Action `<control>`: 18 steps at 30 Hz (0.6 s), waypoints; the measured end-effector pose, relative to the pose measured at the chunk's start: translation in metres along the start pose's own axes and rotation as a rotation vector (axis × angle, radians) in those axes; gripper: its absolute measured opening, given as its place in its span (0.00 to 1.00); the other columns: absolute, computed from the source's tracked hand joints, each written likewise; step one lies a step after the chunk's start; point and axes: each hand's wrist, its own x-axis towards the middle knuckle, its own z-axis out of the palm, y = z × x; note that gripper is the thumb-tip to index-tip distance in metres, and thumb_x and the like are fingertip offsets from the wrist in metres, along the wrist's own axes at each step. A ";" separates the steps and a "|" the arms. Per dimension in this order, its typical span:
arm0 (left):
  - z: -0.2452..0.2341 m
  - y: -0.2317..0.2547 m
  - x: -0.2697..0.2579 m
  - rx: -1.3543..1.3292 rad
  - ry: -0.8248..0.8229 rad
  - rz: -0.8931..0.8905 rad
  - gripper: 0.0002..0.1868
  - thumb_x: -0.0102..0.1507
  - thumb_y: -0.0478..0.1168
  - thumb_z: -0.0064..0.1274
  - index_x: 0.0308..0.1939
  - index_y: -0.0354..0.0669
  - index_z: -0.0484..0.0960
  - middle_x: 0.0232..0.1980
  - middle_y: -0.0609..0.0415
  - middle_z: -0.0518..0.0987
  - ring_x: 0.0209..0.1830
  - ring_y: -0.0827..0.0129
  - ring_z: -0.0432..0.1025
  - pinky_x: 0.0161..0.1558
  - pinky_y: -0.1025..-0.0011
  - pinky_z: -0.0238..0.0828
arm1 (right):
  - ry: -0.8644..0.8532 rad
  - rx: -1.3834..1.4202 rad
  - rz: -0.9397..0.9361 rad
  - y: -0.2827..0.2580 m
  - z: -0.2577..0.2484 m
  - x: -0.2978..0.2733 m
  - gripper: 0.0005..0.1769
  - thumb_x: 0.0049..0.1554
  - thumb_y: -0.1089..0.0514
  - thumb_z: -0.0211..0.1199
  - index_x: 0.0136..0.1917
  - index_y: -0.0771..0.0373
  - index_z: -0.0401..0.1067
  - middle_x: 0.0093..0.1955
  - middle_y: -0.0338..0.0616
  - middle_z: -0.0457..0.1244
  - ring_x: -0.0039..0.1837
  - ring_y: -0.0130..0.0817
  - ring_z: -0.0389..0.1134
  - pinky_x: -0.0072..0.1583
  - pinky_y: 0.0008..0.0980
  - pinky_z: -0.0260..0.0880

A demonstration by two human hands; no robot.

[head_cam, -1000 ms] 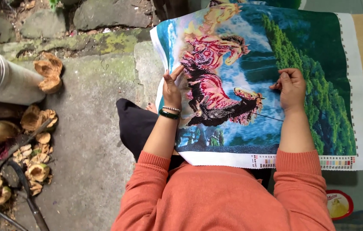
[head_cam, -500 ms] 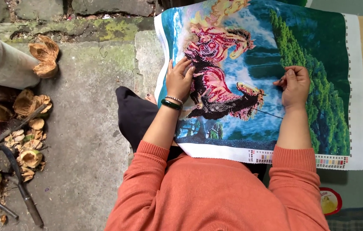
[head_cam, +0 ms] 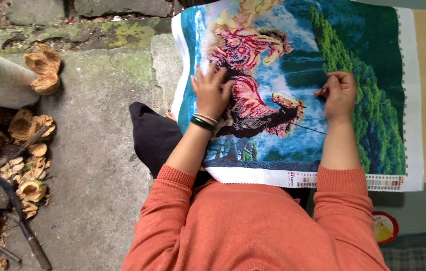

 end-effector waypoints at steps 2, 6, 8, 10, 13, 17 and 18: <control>0.003 0.034 -0.008 -0.021 -0.009 0.163 0.18 0.61 0.54 0.62 0.51 0.55 0.83 0.65 0.50 0.74 0.71 0.32 0.57 0.65 0.30 0.52 | 0.003 -0.043 -0.005 -0.001 0.002 -0.002 0.06 0.74 0.65 0.51 0.59 0.69 0.68 0.36 0.46 0.58 0.37 0.37 0.70 0.44 0.39 0.81; 0.000 0.080 -0.030 0.039 -0.397 0.544 0.26 0.71 0.61 0.42 0.72 0.69 0.69 0.79 0.63 0.58 0.81 0.43 0.34 0.73 0.32 0.35 | 0.001 -0.145 -0.050 0.005 0.007 -0.001 0.08 0.74 0.65 0.50 0.59 0.68 0.69 0.36 0.48 0.60 0.37 0.43 0.72 0.41 0.39 0.79; -0.002 0.087 -0.041 0.064 -0.488 0.585 0.27 0.71 0.62 0.37 0.75 0.71 0.63 0.81 0.65 0.55 0.82 0.45 0.35 0.74 0.33 0.29 | 0.005 -0.153 -0.037 0.013 0.004 -0.001 0.08 0.74 0.64 0.49 0.59 0.68 0.69 0.36 0.47 0.59 0.37 0.43 0.72 0.41 0.37 0.79; 0.001 0.089 -0.045 0.092 -0.566 0.620 0.29 0.72 0.63 0.32 0.78 0.73 0.58 0.83 0.66 0.52 0.83 0.47 0.36 0.75 0.35 0.23 | 0.000 -0.159 -0.033 0.008 0.003 0.002 0.08 0.74 0.63 0.49 0.60 0.68 0.69 0.36 0.47 0.59 0.37 0.43 0.72 0.41 0.35 0.78; 0.001 0.084 -0.046 0.119 -0.677 0.646 0.40 0.65 0.77 0.19 0.78 0.75 0.53 0.82 0.63 0.53 0.82 0.46 0.43 0.75 0.35 0.23 | 0.001 -0.133 0.047 -0.021 0.000 -0.005 0.09 0.73 0.63 0.48 0.59 0.66 0.69 0.35 0.44 0.59 0.37 0.40 0.72 0.42 0.33 0.79; -0.013 0.087 -0.034 0.096 -0.750 0.726 0.46 0.59 0.84 0.20 0.77 0.78 0.55 0.82 0.58 0.52 0.80 0.39 0.44 0.73 0.31 0.29 | -0.170 -0.297 -0.007 -0.146 -0.011 -0.022 0.05 0.73 0.68 0.52 0.59 0.68 0.68 0.45 0.51 0.61 0.45 0.41 0.69 0.49 0.38 0.79; -0.015 0.087 -0.032 0.088 -0.748 0.784 0.47 0.58 0.84 0.23 0.76 0.77 0.56 0.81 0.54 0.53 0.79 0.35 0.45 0.70 0.28 0.33 | -0.254 -0.363 -0.042 -0.195 -0.006 -0.038 0.04 0.74 0.70 0.52 0.61 0.68 0.67 0.53 0.53 0.61 0.50 0.40 0.66 0.54 0.40 0.79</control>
